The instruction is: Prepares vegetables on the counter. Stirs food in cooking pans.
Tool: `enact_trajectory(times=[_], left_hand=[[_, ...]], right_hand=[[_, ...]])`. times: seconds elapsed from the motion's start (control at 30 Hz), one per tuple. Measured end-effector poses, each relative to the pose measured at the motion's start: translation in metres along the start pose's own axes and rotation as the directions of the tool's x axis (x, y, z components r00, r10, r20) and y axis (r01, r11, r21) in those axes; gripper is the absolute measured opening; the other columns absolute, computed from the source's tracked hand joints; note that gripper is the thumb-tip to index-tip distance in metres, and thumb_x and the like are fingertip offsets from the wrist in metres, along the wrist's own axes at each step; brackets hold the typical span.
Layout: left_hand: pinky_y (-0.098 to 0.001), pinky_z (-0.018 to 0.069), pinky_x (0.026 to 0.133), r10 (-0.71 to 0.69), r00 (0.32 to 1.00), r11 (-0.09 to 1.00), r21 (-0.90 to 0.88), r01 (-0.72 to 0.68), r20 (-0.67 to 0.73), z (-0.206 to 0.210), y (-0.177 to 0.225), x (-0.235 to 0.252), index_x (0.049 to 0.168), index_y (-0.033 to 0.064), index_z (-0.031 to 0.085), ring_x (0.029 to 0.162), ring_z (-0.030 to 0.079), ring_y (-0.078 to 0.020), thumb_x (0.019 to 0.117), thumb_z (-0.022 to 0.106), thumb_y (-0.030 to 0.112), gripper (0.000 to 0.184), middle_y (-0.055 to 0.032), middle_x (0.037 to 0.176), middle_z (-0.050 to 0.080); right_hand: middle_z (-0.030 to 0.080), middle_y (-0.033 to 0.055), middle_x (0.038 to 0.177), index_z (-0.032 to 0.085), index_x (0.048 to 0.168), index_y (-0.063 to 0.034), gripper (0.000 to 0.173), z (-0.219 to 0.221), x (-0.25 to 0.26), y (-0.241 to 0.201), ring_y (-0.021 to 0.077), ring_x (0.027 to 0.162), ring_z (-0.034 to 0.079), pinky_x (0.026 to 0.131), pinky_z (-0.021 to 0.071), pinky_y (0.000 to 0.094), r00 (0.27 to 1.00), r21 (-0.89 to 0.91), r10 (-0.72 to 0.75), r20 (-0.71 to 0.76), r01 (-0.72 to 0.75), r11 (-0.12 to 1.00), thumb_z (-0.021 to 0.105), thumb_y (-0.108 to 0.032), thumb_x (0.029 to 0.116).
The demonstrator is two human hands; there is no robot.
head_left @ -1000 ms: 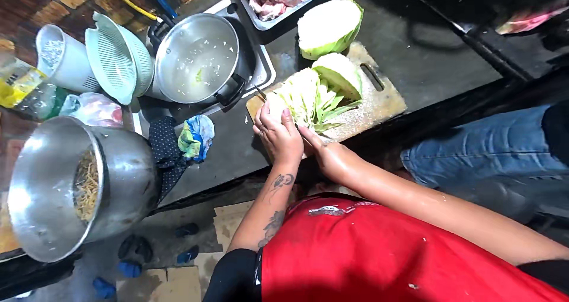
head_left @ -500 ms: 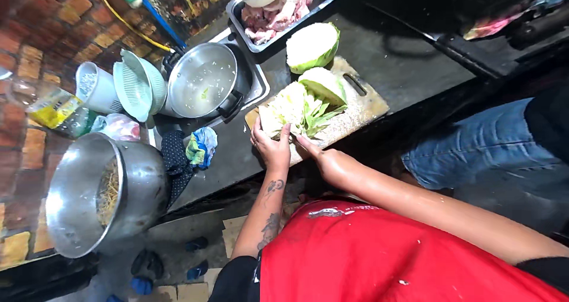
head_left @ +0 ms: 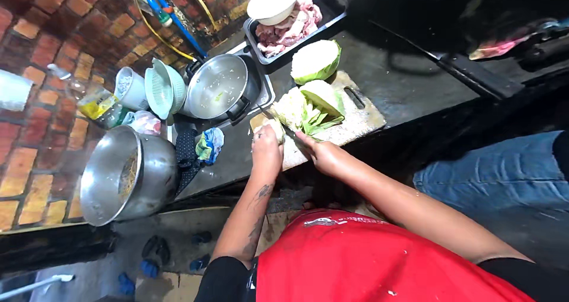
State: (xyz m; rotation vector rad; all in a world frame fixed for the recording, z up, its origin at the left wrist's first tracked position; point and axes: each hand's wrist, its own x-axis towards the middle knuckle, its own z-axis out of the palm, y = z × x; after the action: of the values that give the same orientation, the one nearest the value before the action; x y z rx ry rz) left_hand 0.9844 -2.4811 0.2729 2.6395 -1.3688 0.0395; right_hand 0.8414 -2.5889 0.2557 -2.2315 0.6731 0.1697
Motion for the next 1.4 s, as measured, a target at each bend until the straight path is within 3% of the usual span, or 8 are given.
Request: enact_trajectory(times=[0.13, 0.23, 0.3, 0.5, 0.73, 0.97, 1.13, 1.4], left_hand=[[-0.0649, 0.0391, 0.111, -0.048, 0.98, 0.975, 0.222, 0.003, 0.194, 0.0, 0.015, 0.013, 0.143, -0.0068, 0.048, 0.131, 0.053, -0.0471, 0.0907, 0.079, 0.028, 0.07, -0.029, 0.139, 0.055], [-0.0768, 0.0277, 0.111, -0.072, 0.967, 0.985, 0.168, 0.031, 0.243, -0.011, 0.014, 0.012, 0.158, 0.0013, 0.033, 0.142, 0.043, -0.047, 0.0838, 0.082, 0.048, 0.101, -0.0246, 0.153, 0.047], [-0.0733, 0.0322, 0.112, -0.052, 0.986, 0.998, 0.039, 0.047, 0.157, -0.023, 0.008, -0.002, 0.161, 0.0059, 0.03, 0.146, 0.038, -0.0462, 0.0801, 0.086, 0.047, 0.107, -0.022, 0.159, 0.04], [-0.0514, 0.0529, 0.101, -0.171, 0.984, 0.937, -0.316, 0.148, -0.047, -0.013, -0.03, -0.033, 0.134, -0.0001, 0.063, 0.12, 0.062, -0.0363, 0.0869, 0.083, 0.03, 0.06, -0.0231, 0.135, 0.06], [-0.0428, 0.0583, 0.092, -0.102, 0.966, 0.861, -0.507, -0.034, -0.238, 0.019, -0.051, -0.032, 0.12, -0.0029, 0.071, 0.105, 0.069, -0.0304, 0.0965, 0.07, 0.011, 0.027, -0.0226, 0.123, 0.066], [-0.0368, 0.0589, 0.09, -0.059, 0.96, 0.761, -0.635, -0.134, -0.273, 0.025, -0.069, -0.023, 0.113, -0.0023, 0.074, 0.101, 0.069, -0.0255, 0.0941, 0.073, 0.009, 0.022, -0.0209, 0.116, 0.067], [-0.0308, 0.0603, 0.086, -0.054, 0.955, 0.677, -0.714, -0.18, -0.292, 0.034, -0.071, -0.019, 0.112, -0.0015, 0.075, 0.098, 0.069, -0.0215, 0.0931, 0.074, 0.009, 0.021, -0.0238, 0.125, 0.06], [-0.0334, 0.0596, 0.09, -0.057, 0.939, 0.676, -0.706, -0.212, -0.338, 0.037, -0.067, -0.019, 0.113, -0.0038, 0.074, 0.102, 0.071, -0.0247, 0.0927, 0.074, 0.009, 0.024, -0.0223, 0.114, 0.067]], right_hand=[[0.071, 0.0263, 0.104, 0.015, 0.166, -0.0354, 0.075, -0.007, 0.007, 0.003, 0.0458, 0.098, 0.07, 0.087, 0.0537, 0.0637, 1.0, -0.005, -0.011, -0.009, 0.011, 1.0, 0.051, -0.011, 0.1049], [0.071, 0.0268, 0.103, 0.016, 0.166, -0.033, 0.074, -0.011, 0.01, 0.007, 0.0462, 0.096, 0.07, 0.086, 0.0538, 0.0638, 0.999, -0.027, -0.05, 0.003, 0.05, 0.998, 0.052, -0.011, 0.1051], [0.071, 0.0273, 0.101, 0.016, 0.166, -0.0312, 0.076, -0.016, 0.004, 0.003, 0.0464, 0.095, 0.07, 0.085, 0.0535, 0.064, 0.998, -0.04, -0.057, 0.007, 0.058, 0.998, 0.052, -0.007, 0.1036], [0.07, 0.0237, 0.087, 0.016, 0.167, -0.0238, 0.066, -0.004, -0.034, 0.0, 0.0433, 0.084, 0.07, 0.08, 0.0554, 0.0601, 0.971, -0.051, -0.166, -0.172, 0.16, 0.986, 0.042, -0.011, 0.1077], [0.071, 0.0212, 0.091, 0.014, 0.167, -0.0205, 0.064, 0.024, -0.048, -0.017, 0.0393, 0.085, 0.071, 0.081, 0.0561, 0.0554, 0.993, -0.099, -0.058, -0.105, 0.048, 0.994, 0.037, -0.012, 0.1078], [0.072, 0.0227, 0.093, 0.005, 0.167, -0.026, 0.066, 0.039, -0.014, -0.036, 0.0418, 0.091, 0.072, 0.085, 0.0557, 0.0574, 0.994, -0.183, 0.11, -0.012, -0.11, 0.977, 0.034, -0.012, 0.1094], [0.071, 0.0227, 0.086, 0.015, 0.167, -0.0244, 0.068, 0.023, -0.006, -0.035, 0.0423, 0.08, 0.071, 0.077, 0.0564, 0.0612, 0.997, -0.192, 0.017, -0.074, -0.031, 0.981, 0.043, -0.008, 0.1073], [0.064, 0.013, 0.069, 0.019, 0.166, -0.0191, 0.064, 0.028, -0.045, -0.05, 0.0279, 0.061, 0.064, 0.062, 0.0553, 0.0472, 0.965, -0.158, -0.076, -0.25, 0.037, 0.987, 0.044, -0.012, 0.1073]])
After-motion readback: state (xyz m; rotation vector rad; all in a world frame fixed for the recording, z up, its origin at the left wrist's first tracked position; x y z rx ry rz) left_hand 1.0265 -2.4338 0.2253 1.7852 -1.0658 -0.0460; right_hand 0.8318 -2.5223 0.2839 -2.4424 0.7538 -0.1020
